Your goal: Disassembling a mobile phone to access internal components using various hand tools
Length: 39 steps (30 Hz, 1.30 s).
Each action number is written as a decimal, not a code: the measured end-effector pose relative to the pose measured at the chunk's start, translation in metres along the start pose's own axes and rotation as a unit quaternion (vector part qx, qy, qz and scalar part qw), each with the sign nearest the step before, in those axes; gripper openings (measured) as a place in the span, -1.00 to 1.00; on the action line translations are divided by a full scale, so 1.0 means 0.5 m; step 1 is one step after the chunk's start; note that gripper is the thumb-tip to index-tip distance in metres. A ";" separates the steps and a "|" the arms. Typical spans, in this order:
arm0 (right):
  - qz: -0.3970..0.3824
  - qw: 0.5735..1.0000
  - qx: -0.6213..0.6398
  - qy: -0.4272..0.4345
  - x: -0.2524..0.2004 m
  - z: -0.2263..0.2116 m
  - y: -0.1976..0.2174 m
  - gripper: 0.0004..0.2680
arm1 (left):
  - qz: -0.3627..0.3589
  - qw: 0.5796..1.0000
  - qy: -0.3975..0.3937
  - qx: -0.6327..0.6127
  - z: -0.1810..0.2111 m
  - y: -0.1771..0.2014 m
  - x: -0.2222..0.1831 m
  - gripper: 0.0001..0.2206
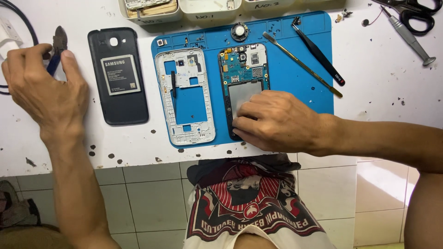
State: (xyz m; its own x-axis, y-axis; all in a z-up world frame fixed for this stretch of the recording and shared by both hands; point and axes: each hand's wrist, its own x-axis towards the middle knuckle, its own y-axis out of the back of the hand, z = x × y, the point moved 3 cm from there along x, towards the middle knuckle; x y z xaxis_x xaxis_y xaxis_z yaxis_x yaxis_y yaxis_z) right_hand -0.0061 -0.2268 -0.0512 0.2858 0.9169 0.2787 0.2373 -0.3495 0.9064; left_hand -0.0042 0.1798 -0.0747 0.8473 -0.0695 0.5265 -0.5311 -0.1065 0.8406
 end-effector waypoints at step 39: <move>-0.023 0.998 0.023 -0.050 -0.028 0.056 0.032 -0.86 | -0.131 0.839 -0.411 -0.331 0.365 0.097 0.087 -0.85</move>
State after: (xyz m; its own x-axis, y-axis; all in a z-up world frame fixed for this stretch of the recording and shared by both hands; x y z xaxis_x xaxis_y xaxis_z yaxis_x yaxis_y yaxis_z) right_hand 0.0197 -0.2508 -0.0496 0.3647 0.9088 0.2028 0.2928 -0.3187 0.9015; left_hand 0.0064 -0.0096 -0.0346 0.5025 -0.8195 0.2756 0.0224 0.3310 0.9434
